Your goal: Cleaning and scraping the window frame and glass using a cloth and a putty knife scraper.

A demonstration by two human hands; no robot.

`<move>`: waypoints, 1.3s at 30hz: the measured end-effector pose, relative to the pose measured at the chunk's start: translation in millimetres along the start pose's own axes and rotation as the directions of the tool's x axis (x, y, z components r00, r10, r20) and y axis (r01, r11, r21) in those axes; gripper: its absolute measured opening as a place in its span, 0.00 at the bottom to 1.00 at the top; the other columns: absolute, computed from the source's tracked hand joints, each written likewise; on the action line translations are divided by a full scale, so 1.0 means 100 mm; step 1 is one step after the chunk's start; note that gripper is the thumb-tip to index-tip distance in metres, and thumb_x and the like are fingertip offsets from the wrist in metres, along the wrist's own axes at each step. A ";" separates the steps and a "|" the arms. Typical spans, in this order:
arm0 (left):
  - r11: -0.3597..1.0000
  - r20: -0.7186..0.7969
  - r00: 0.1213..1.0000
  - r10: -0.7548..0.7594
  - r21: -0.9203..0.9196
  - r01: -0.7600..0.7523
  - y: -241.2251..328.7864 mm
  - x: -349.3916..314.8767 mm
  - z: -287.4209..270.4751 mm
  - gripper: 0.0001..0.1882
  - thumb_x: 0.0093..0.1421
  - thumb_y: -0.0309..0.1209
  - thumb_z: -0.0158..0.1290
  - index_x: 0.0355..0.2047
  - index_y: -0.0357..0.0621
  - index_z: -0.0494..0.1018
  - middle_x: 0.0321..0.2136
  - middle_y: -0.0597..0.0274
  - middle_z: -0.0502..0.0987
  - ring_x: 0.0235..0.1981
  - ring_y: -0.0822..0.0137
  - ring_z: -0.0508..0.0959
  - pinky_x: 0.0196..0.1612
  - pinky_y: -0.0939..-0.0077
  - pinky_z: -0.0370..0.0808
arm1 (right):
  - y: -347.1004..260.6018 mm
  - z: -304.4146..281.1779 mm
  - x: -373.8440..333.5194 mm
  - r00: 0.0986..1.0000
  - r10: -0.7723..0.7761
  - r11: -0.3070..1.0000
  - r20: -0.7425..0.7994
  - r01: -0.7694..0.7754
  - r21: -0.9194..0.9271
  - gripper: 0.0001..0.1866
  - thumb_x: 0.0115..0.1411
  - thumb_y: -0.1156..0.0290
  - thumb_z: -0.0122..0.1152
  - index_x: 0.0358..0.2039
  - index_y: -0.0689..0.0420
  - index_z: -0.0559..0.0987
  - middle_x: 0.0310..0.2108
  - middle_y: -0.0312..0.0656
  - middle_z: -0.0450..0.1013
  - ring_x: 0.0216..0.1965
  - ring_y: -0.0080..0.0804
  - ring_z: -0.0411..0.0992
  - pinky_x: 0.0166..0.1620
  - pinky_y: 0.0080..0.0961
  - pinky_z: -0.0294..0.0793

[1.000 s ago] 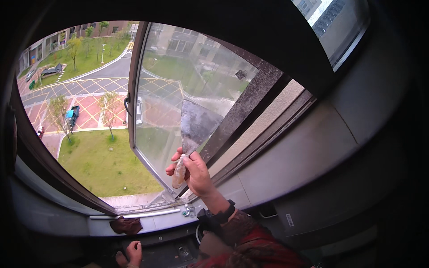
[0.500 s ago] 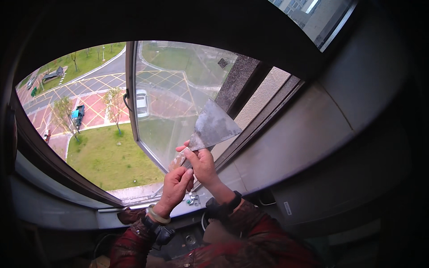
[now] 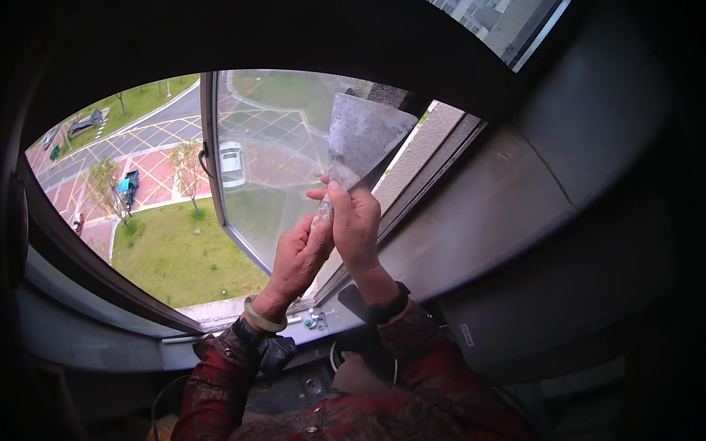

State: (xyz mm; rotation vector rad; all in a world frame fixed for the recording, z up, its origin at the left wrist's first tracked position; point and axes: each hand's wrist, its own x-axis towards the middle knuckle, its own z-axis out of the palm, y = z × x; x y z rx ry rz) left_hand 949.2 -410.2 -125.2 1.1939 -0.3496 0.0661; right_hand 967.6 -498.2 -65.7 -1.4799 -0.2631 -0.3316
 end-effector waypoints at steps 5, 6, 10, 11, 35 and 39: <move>0.998 0.048 0.997 -0.055 0.001 0.055 -0.13 -0.17 -0.03 0.16 0.65 0.40 0.41 0.31 0.39 0.68 0.17 0.72 0.65 0.18 0.81 0.62 0.21 0.86 0.59 | 0.17 -0.08 -0.13 0.999 0.052 0.997 -0.003 -0.052 -0.063 0.15 0.60 0.72 0.44 0.42 0.69 0.71 0.28 0.47 0.75 0.31 0.27 0.73 0.40 0.21 0.71; 0.996 -0.002 0.996 -0.085 -0.016 0.085 -0.34 -0.36 -0.07 0.15 0.65 0.39 0.41 0.30 0.40 0.67 0.16 0.72 0.64 0.17 0.80 0.62 0.21 0.86 0.60 | 0.32 -0.11 -0.30 0.990 0.141 0.988 0.019 -0.140 -0.063 0.15 0.60 0.72 0.44 0.43 0.69 0.70 0.29 0.47 0.75 0.31 0.26 0.73 0.39 0.21 0.71; 0.961 -0.032 0.973 -0.228 -0.167 0.219 -0.73 -0.96 -0.12 0.15 0.65 0.39 0.42 0.30 0.40 0.67 0.16 0.73 0.63 0.17 0.81 0.61 0.20 0.85 0.58 | 0.64 -0.25 -0.80 0.918 0.370 0.928 0.141 -0.361 -0.089 0.15 0.60 0.73 0.44 0.43 0.69 0.71 0.29 0.45 0.75 0.31 0.25 0.72 0.38 0.21 0.72; 0.940 -0.022 0.964 -0.265 -0.227 0.253 -0.74 -1.02 -0.11 0.15 0.65 0.39 0.42 0.31 0.39 0.68 0.16 0.72 0.64 0.18 0.81 0.63 0.21 0.85 0.60 | 0.64 -0.26 -0.83 0.915 0.379 0.925 0.139 -0.370 -0.084 0.15 0.60 0.73 0.44 0.43 0.69 0.71 0.29 0.45 0.75 0.31 0.25 0.72 0.38 0.21 0.72; 0.760 0.394 0.715 -0.578 -0.059 0.647 -0.48 -1.19 0.34 0.24 0.66 0.46 0.33 0.36 0.37 0.70 0.24 0.59 0.75 0.25 0.72 0.76 0.28 0.79 0.73 | 0.18 -0.69 -0.92 0.899 0.411 0.833 0.149 -0.304 -0.462 0.06 0.59 0.75 0.43 0.36 0.62 0.66 0.17 0.35 0.65 0.16 0.18 0.61 0.21 0.17 0.64; 0.608 0.271 0.742 -0.613 -0.438 0.662 -0.49 -1.11 0.38 0.26 0.65 0.49 0.32 0.42 0.37 0.68 0.35 0.54 0.73 0.31 0.67 0.76 0.30 0.76 0.75 | 0.42 -0.56 -0.93 0.918 0.393 0.844 0.050 -0.338 -0.417 0.07 0.53 0.78 0.43 0.34 0.62 0.67 0.20 0.35 0.66 0.22 0.17 0.63 0.25 0.16 0.63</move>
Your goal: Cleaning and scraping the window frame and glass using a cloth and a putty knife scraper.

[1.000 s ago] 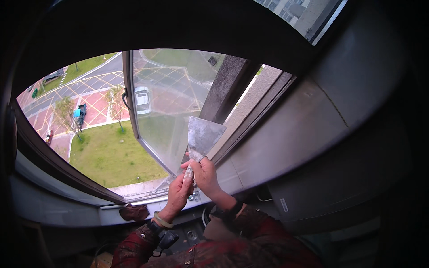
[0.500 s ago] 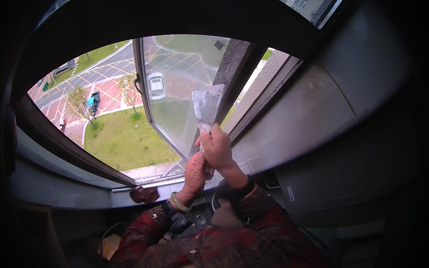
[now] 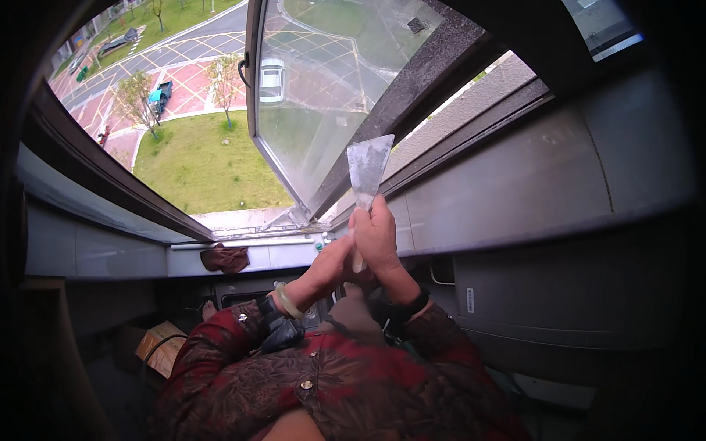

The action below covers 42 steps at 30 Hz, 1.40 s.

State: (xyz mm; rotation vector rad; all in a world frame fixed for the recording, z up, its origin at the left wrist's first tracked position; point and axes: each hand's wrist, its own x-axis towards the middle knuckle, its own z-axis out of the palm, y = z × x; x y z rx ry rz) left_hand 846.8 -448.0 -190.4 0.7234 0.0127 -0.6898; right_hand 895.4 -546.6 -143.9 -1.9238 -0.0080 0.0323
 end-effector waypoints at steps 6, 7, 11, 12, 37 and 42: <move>0.974 -0.056 0.975 0.214 0.084 -0.209 0.03 0.08 -0.03 0.26 0.65 0.50 0.31 0.36 0.39 0.68 0.22 0.60 0.72 0.18 0.73 0.71 0.17 0.83 0.66 | 0.06 0.11 0.15 0.991 -0.123 0.992 -0.054 0.123 -0.017 0.08 0.55 0.76 0.47 0.36 0.60 0.68 0.24 0.34 0.67 0.27 0.18 0.63 0.30 0.17 0.64; 0.967 -0.069 0.972 0.227 0.135 -0.216 0.08 0.06 0.01 0.26 0.66 0.50 0.30 0.34 0.39 0.67 0.19 0.61 0.71 0.15 0.73 0.69 0.15 0.84 0.63 | 0.02 0.08 0.17 0.990 -0.126 0.992 -0.059 0.125 -0.016 0.08 0.55 0.76 0.47 0.36 0.60 0.68 0.24 0.34 0.67 0.27 0.18 0.63 0.30 0.17 0.64; 0.954 -0.115 0.965 0.235 0.218 -0.206 0.34 0.03 0.17 0.27 0.66 0.51 0.30 0.33 0.40 0.67 0.13 0.62 0.68 0.09 0.74 0.65 0.12 0.84 0.59 | -0.26 0.01 0.28 0.995 -0.079 0.984 0.057 0.068 0.165 0.13 0.58 0.75 0.48 0.44 0.60 0.68 0.26 0.34 0.67 0.27 0.15 0.63 0.30 0.14 0.64; 0.953 -0.115 0.965 0.236 0.220 -0.206 0.42 0.03 0.20 0.27 0.66 0.51 0.30 0.33 0.40 0.67 0.13 0.62 0.68 0.09 0.74 0.65 0.12 0.84 0.59 | -0.33 0.00 0.32 0.994 -0.071 0.969 0.088 0.047 0.243 0.15 0.59 0.75 0.48 0.47 0.60 0.67 0.27 0.34 0.67 0.27 0.14 0.63 0.30 0.12 0.64; 0.961 -0.050 0.983 0.176 0.223 -0.161 1.05 -0.28 0.91 0.28 0.66 0.51 0.31 0.29 0.37 0.67 0.13 0.60 0.68 0.11 0.72 0.66 0.14 0.81 0.62 | -0.99 -0.27 0.23 0.972 -0.233 0.830 0.001 0.198 0.522 0.24 0.58 0.77 0.50 0.56 0.66 0.62 0.44 0.42 0.70 0.41 0.21 0.68 0.45 0.17 0.67; 0.936 0.035 0.971 0.236 0.262 -0.236 1.27 -0.19 0.96 0.28 0.65 0.51 0.32 0.28 0.36 0.68 0.14 0.60 0.69 0.12 0.72 0.67 0.15 0.82 0.63 | -1.19 -0.30 0.37 0.960 -0.278 0.791 -0.026 0.244 0.562 0.24 0.59 0.75 0.48 0.57 0.66 0.61 0.44 0.42 0.70 0.41 0.21 0.68 0.46 0.19 0.67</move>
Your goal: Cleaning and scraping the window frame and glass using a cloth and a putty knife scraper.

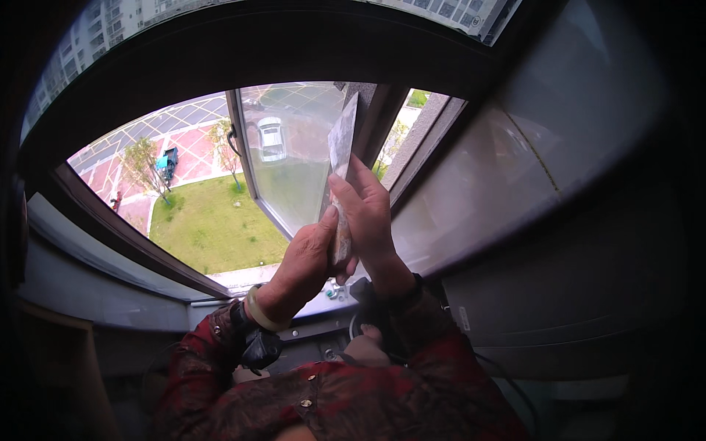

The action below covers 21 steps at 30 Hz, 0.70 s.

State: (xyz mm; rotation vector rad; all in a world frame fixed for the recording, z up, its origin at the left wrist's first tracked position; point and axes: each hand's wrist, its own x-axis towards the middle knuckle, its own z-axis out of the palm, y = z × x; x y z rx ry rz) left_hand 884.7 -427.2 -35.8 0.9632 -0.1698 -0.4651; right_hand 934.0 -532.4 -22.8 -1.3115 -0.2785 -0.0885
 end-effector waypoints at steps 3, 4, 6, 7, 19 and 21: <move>0.998 0.008 0.998 -0.059 0.033 0.059 0.00 -0.03 0.03 0.29 0.65 0.51 0.31 0.27 0.37 0.68 0.14 0.60 0.69 0.12 0.72 0.67 0.16 0.82 0.64 | -0.03 0.01 -0.07 0.999 -0.050 0.999 -0.015 0.051 0.005 0.20 0.60 0.75 0.50 0.53 0.64 0.65 0.28 0.31 0.68 0.27 0.10 0.63 0.30 0.07 0.64; 0.997 0.015 0.998 -0.061 0.048 0.060 0.06 0.00 0.02 0.29 0.65 0.51 0.31 0.27 0.37 0.68 0.14 0.60 0.69 0.12 0.72 0.67 0.16 0.82 0.64 | -0.05 0.03 0.00 0.998 -0.062 0.998 -0.024 0.063 0.012 0.20 0.60 0.75 0.50 0.53 0.64 0.65 0.28 0.31 0.68 0.27 0.10 0.63 0.30 0.07 0.64; 0.993 0.020 0.998 0.058 0.100 -0.059 0.25 0.08 0.01 0.28 0.66 0.50 0.32 0.28 0.37 0.68 0.14 0.60 0.69 0.12 0.72 0.67 0.16 0.81 0.64 | -0.11 0.09 0.20 0.997 -0.074 0.994 0.012 0.073 0.084 0.21 0.60 0.74 0.50 0.54 0.65 0.65 0.32 0.33 0.71 0.30 0.12 0.66 0.34 0.09 0.67; 0.994 0.008 0.998 0.062 0.090 -0.062 0.28 0.10 0.01 0.27 0.66 0.49 0.32 0.29 0.37 0.68 0.15 0.61 0.69 0.13 0.72 0.68 0.16 0.81 0.64 | -0.09 0.08 0.25 0.994 -0.103 0.991 0.034 0.100 0.085 0.24 0.59 0.74 0.50 0.56 0.67 0.62 0.39 0.41 0.71 0.37 0.17 0.69 0.39 0.15 0.69; 0.984 -0.075 0.997 0.018 0.178 -0.004 0.07 -0.02 0.10 0.27 0.66 0.49 0.31 0.28 0.38 0.68 0.14 0.61 0.68 0.13 0.71 0.67 0.16 0.80 0.63 | -0.01 -0.03 -0.01 0.994 -0.108 0.992 -0.015 0.109 0.069 0.23 0.58 0.75 0.51 0.55 0.63 0.64 0.31 0.32 0.70 0.28 0.12 0.63 0.34 0.11 0.65; 0.975 -0.073 0.997 0.040 0.220 -0.023 0.01 -0.04 0.08 0.27 0.66 0.49 0.31 0.29 0.37 0.68 0.14 0.61 0.68 0.13 0.71 0.67 0.16 0.80 0.63 | 0.04 -0.05 -0.05 0.993 -0.116 0.993 -0.016 0.116 0.034 0.24 0.58 0.74 0.51 0.56 0.60 0.65 0.29 0.31 0.69 0.28 0.13 0.64 0.34 0.12 0.65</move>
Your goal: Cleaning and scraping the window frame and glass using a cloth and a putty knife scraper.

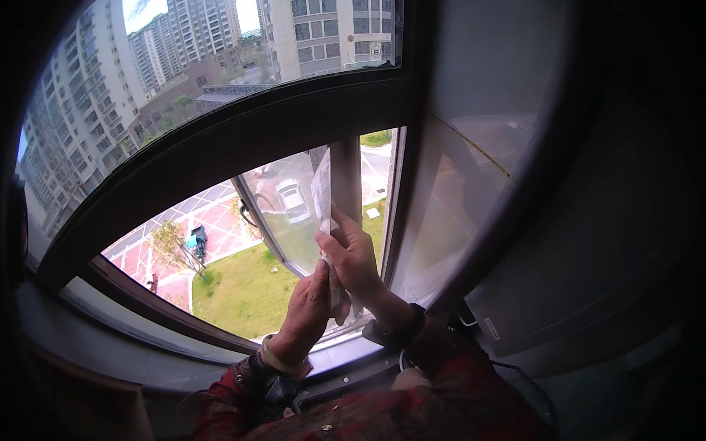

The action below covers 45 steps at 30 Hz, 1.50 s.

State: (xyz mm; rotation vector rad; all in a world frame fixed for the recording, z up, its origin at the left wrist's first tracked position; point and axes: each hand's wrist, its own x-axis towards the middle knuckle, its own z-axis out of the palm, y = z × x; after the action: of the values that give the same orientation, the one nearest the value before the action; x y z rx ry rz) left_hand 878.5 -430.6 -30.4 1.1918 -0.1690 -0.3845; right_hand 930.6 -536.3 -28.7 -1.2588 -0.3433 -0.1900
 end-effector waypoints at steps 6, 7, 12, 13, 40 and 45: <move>0.985 -0.002 0.986 0.169 0.018 -0.169 -0.01 0.16 -0.13 0.26 0.66 0.48 0.32 0.27 0.37 0.66 0.14 0.61 0.69 0.12 0.71 0.68 0.16 0.82 0.64 | 0.00 0.04 0.20 0.996 -0.023 1.000 0.086 0.023 0.003 0.22 0.59 0.72 0.50 0.54 0.59 0.66 0.26 0.32 0.68 0.28 0.14 0.64 0.34 0.13 0.65; 0.978 0.011 0.978 0.207 0.029 -0.208 -0.14 0.11 -0.15 0.25 0.66 0.48 0.33 0.27 0.37 0.66 0.14 0.61 0.69 0.12 0.72 0.68 0.16 0.82 0.64 | 0.02 0.03 0.10 0.996 -0.031 0.999 0.079 0.033 -0.024 0.21 0.59 0.72 0.50 0.54 0.59 0.66 0.26 0.32 0.68 0.28 0.15 0.64 0.34 0.14 0.65; 0.981 0.111 0.990 -0.086 0.181 0.065 -0.81 -0.30 -0.20 0.20 0.67 0.41 0.34 0.34 0.35 0.69 0.24 0.59 0.75 0.24 0.73 0.75 0.28 0.82 0.71 | 0.25 -0.30 -0.76 0.999 0.031 0.992 0.029 -0.028 -0.127 0.15 0.60 0.76 0.45 0.48 0.62 0.68 0.25 0.36 0.67 0.24 0.18 0.65 0.29 0.17 0.68; 0.969 0.140 0.976 -0.166 0.206 0.135 -0.89 -0.32 -0.20 0.20 0.67 0.40 0.34 0.36 0.35 0.69 0.26 0.59 0.76 0.26 0.73 0.75 0.30 0.82 0.72 | 0.28 -0.41 -0.83 0.999 0.037 0.995 -0.023 -0.039 -0.092 0.17 0.60 0.76 0.44 0.51 0.61 0.67 0.25 0.34 0.67 0.20 0.16 0.64 0.26 0.16 0.66; 0.948 -0.204 0.943 -0.262 0.126 0.291 -1.62 -0.70 -0.87 0.13 0.61 0.33 0.46 0.37 0.33 0.70 0.24 0.55 0.77 0.24 0.69 0.77 0.28 0.81 0.74 | 1.01 -0.81 -0.71 0.978 -0.117 0.283 0.174 0.201 -0.938 0.32 0.49 0.80 0.52 0.57 0.50 0.65 0.27 0.46 0.63 0.23 0.44 0.70 0.28 0.33 0.72; 0.931 -0.242 0.929 -0.279 0.170 0.324 -1.71 -0.75 -0.93 0.13 0.61 0.33 0.46 0.36 0.33 0.71 0.24 0.56 0.77 0.24 0.70 0.77 0.27 0.81 0.74 | 1.26 -0.97 -0.97 0.980 0.078 0.340 0.183 0.146 -0.929 0.29 0.51 0.80 0.50 0.56 0.53 0.65 0.28 0.47 0.65 0.24 0.45 0.69 0.30 0.36 0.71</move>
State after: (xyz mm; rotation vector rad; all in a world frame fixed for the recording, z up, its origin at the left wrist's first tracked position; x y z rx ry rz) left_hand 804.8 -375.0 -217.8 1.4627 0.1701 -0.5145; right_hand 895.1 -595.8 -201.6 -2.4934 -0.4496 -0.3272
